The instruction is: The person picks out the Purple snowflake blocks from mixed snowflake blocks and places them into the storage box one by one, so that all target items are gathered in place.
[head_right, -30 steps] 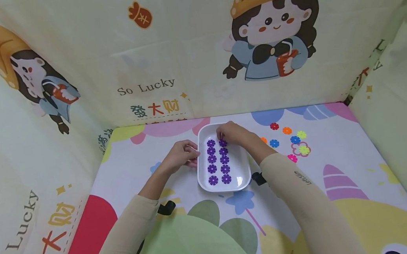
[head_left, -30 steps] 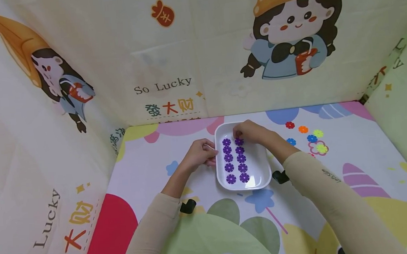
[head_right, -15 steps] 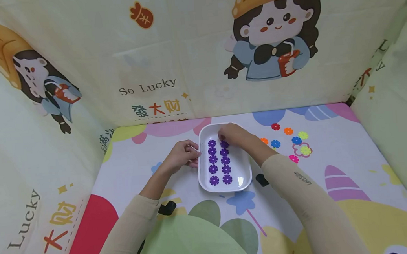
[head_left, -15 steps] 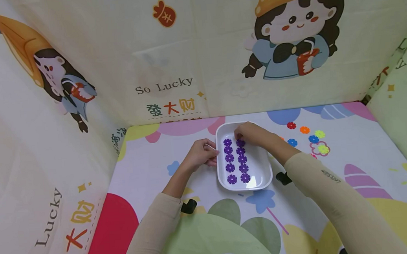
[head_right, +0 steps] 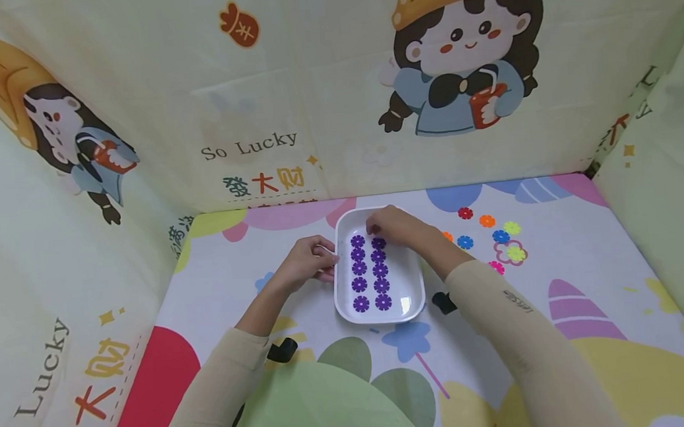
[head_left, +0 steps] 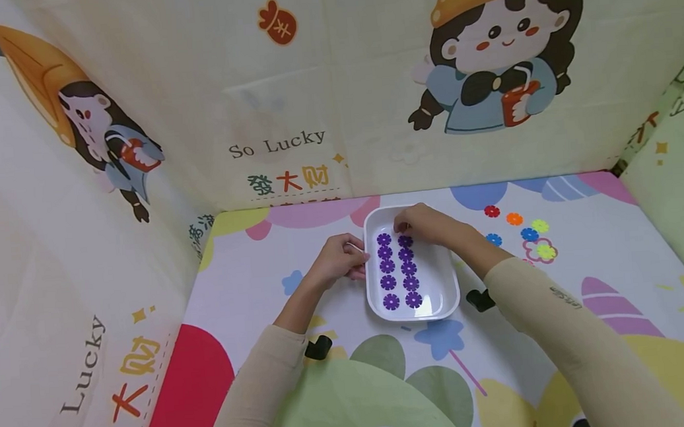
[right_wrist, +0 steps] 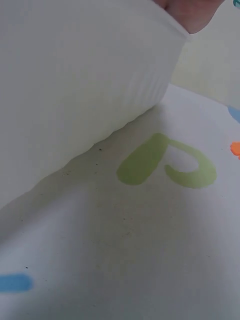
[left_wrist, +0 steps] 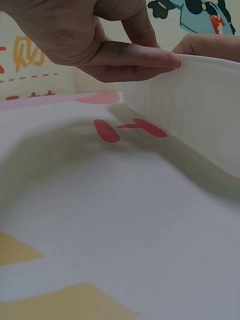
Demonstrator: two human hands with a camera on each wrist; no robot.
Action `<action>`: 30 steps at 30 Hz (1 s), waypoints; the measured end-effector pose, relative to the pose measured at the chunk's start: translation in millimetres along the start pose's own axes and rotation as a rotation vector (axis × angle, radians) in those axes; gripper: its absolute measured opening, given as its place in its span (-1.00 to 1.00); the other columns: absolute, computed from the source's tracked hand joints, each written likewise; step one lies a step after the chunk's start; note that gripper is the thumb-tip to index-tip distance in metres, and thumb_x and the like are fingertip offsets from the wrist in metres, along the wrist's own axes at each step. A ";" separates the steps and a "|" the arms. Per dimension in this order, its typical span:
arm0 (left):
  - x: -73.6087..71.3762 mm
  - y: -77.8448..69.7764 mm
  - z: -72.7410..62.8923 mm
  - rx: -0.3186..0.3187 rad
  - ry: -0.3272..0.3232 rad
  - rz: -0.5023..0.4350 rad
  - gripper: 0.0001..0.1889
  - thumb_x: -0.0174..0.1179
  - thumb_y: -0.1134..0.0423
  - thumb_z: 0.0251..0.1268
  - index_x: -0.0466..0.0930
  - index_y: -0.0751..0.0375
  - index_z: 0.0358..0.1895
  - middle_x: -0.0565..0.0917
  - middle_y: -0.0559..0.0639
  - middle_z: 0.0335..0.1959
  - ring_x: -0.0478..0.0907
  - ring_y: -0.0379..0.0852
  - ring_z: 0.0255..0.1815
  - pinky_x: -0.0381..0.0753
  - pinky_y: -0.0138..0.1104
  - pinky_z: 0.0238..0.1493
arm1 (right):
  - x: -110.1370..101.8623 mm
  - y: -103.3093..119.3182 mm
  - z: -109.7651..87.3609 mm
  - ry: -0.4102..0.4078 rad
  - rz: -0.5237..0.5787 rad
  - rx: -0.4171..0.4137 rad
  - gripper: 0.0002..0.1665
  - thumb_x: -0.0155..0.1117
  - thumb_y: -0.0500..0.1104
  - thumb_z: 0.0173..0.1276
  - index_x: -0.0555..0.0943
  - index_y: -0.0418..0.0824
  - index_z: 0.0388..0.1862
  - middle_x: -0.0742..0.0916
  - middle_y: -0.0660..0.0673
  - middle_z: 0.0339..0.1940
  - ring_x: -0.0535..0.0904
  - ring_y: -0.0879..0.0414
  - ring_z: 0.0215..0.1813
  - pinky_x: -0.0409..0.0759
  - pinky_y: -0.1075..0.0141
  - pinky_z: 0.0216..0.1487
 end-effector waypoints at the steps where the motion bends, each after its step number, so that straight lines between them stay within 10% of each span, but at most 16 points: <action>1: -0.2 -0.1 -0.1 -0.001 -0.003 0.006 -0.74 0.32 0.37 0.41 0.53 0.33 0.07 0.71 0.24 -0.27 0.73 -0.09 -0.54 0.86 0.01 -0.22 | -1.1 0.9 -1.1 -0.004 0.012 -0.007 -0.81 0.31 -0.33 0.47 0.76 -0.25 0.00 0.81 -0.19 -0.04 0.72 -0.04 -0.02 0.80 0.09 0.14; 30: 2.3 1.2 2.3 0.014 -0.007 -0.001 -0.73 0.32 0.37 0.41 0.54 0.38 0.07 0.69 0.18 -0.33 0.72 -0.10 -0.55 0.87 -0.15 -0.37 | -45.4 -5.0 -65.0 -0.234 0.136 -0.034 -0.68 0.33 -0.24 0.49 0.70 -0.22 0.19 0.78 -0.19 0.08 0.71 -0.10 0.08 0.79 -0.04 0.15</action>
Point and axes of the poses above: each hand's wrist, its own z-axis towards the middle knuckle, its own x-axis out of the palm, y = z × x, the point moved 6 cm from there along z, towards the middle knuckle
